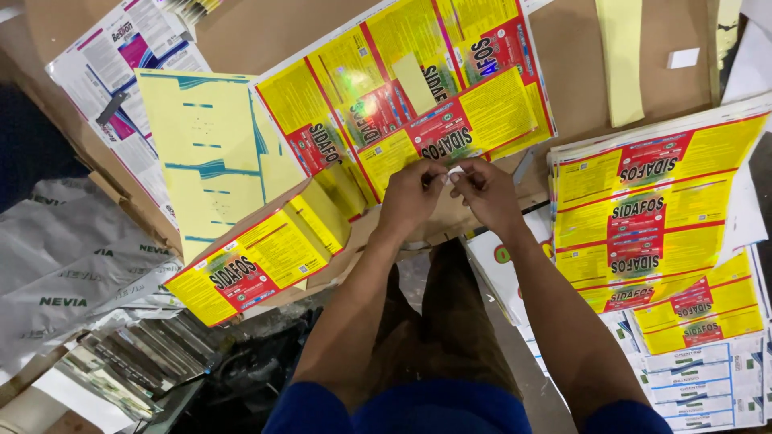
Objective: Sorting and inspecting stacks of printed yellow labels in a print shop.
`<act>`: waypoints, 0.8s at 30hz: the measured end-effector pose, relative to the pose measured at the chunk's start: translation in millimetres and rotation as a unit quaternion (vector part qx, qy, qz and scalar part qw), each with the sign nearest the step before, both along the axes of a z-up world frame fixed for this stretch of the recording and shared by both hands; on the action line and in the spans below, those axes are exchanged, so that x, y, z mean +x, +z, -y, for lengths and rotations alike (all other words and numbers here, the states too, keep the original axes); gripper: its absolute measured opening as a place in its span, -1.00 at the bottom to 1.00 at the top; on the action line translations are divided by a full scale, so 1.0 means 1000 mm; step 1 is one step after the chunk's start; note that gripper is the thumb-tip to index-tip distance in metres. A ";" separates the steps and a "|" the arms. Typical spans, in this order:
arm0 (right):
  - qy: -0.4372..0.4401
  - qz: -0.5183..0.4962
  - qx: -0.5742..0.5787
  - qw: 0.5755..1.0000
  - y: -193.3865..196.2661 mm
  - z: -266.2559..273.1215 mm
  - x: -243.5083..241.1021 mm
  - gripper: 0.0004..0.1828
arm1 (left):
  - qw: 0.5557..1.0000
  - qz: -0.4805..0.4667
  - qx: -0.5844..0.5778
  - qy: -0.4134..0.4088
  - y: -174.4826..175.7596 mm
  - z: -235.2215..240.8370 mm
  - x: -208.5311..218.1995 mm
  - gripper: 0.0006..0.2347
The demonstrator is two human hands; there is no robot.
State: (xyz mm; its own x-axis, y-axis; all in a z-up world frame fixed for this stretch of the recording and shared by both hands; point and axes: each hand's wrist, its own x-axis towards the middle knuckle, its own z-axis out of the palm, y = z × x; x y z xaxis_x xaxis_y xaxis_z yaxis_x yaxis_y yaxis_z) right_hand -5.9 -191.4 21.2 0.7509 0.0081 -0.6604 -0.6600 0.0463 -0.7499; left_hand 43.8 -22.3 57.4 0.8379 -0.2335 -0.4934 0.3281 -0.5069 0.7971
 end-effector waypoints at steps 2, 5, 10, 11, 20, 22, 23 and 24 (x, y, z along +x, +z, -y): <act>-0.004 0.004 0.011 1.000 0.003 -0.002 0.003 -0.79 | 1.000 0.018 0.003 0.003 -0.007 -0.002 0.000 -0.86; 0.021 -0.041 -0.003 0.999 0.007 -0.004 0.000 -0.76 | 0.995 -0.091 0.030 0.013 -0.010 -0.007 -0.001 -0.86; 0.038 0.017 -0.020 0.999 -0.015 -0.007 -0.005 -0.82 | 0.985 -0.154 -0.066 0.043 -0.039 -0.019 -0.008 -0.86; 0.054 0.029 -0.007 0.998 -0.013 0.007 -0.022 -0.82 | 0.986 -0.142 -0.056 0.060 -0.052 -0.006 -0.026 -0.86; 0.124 0.104 -0.094 0.982 -0.021 0.010 -0.013 -0.74 | 0.997 -0.003 -0.053 -0.053 -0.084 -0.018 -0.016 -0.78; 0.090 0.091 -0.044 0.991 -0.039 0.015 -0.017 -0.74 | 0.995 -0.039 -0.060 -0.067 -0.073 -0.016 -0.013 -0.78; 0.096 0.095 -0.043 0.990 -0.044 0.017 -0.015 -0.74 | 0.996 -0.035 -0.059 -0.061 -0.082 -0.015 -0.013 -0.78; 0.080 0.081 -0.020 0.993 -0.049 0.018 -0.016 -0.74 | 0.994 -0.033 -0.082 -0.066 -0.090 -0.016 -0.014 -0.79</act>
